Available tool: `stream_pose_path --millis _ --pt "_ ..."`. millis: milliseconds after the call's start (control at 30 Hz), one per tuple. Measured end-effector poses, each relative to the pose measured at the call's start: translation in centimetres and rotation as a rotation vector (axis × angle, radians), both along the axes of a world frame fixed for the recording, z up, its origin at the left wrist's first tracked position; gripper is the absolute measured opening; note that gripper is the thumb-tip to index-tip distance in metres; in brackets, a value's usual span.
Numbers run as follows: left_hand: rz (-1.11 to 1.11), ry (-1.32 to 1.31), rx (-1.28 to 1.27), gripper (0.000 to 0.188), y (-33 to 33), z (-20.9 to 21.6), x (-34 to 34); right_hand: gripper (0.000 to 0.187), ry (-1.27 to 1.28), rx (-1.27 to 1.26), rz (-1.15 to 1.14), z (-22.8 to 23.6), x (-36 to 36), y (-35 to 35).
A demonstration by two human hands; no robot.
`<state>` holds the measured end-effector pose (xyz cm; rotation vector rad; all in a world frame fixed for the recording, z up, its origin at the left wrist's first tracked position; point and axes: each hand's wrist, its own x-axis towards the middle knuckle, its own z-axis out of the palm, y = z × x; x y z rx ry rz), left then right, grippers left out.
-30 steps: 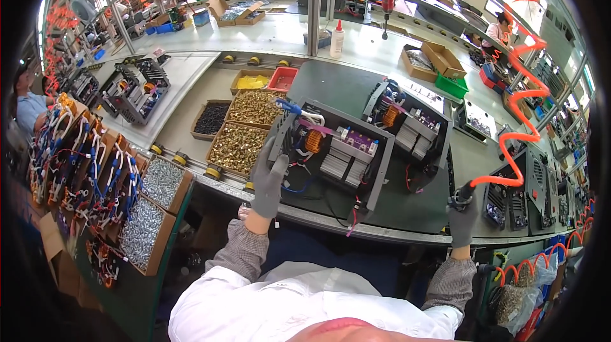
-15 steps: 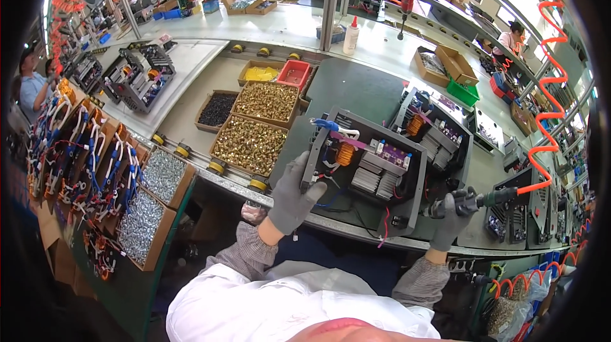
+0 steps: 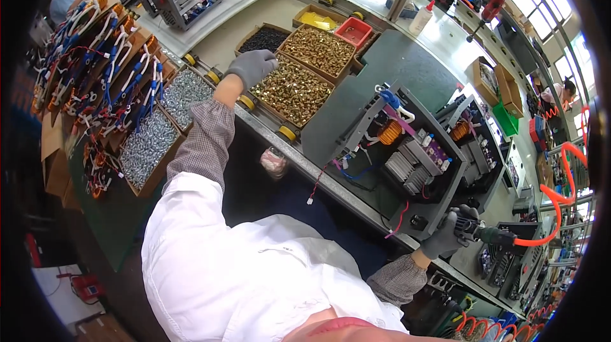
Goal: Assembling and inspecting internal components of electronic power boxes using tools.
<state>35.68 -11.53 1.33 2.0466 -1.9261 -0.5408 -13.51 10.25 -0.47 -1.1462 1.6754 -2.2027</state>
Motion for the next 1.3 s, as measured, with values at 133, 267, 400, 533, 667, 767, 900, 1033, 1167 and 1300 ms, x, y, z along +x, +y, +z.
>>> stream_pose_path --millis 133,267,400,533,667,767,900,1033,1167,1300 --pt "-0.039 -0.155 0.079 0.04 0.3 -1.5 -0.2 0.044 0.018 -0.068 0.161 -1.2 0.2 -0.6" --pt "-0.08 -0.373 0.172 0.048 0.2 -3.9 -2.7 0.053 0.047 -0.019 0.216 -1.9 -0.2 -1.0" --pt "-0.083 -0.424 0.154 0.042 -1.7 -5.1 -3.9 0.05 0.008 -0.078 0.242 -1.6 -0.3 -1.0" --pt "-0.091 -0.363 0.018 0.033 -2.8 -6.1 -3.2 0.048 -0.129 -0.162 0.361 -1.5 0.4 -0.5" --pt "-0.075 -0.285 -0.001 0.034 -3.1 -7.0 -1.8 0.043 0.017 -0.045 0.183 -1.7 1.1 0.0" --pt "0.073 0.2 0.041 0.034 -2.9 -7.1 -0.5 0.038 -0.033 -0.031 0.165 -2.0 1.1 -0.1" --pt "0.262 1.368 0.032 0.023 -2.0 -7.0 1.0 0.038 -0.038 -0.044 0.158 -2.1 1.0 -0.1" --pt "0.264 1.895 0.127 0.015 -1.7 -7.4 0.8 0.043 0.036 -0.013 0.129 -2.0 0.9 0.3" --pt "0.401 1.839 0.103 0.018 -2.3 -7.5 0.1 0.047 0.022 -0.055 0.162 -2.2 0.8 0.6" --pt "0.342 1.575 0.169 0.021 -1.5 -7.0 -0.4 0.046 0.06 -0.053 0.106 -2.6 0.4 0.5"
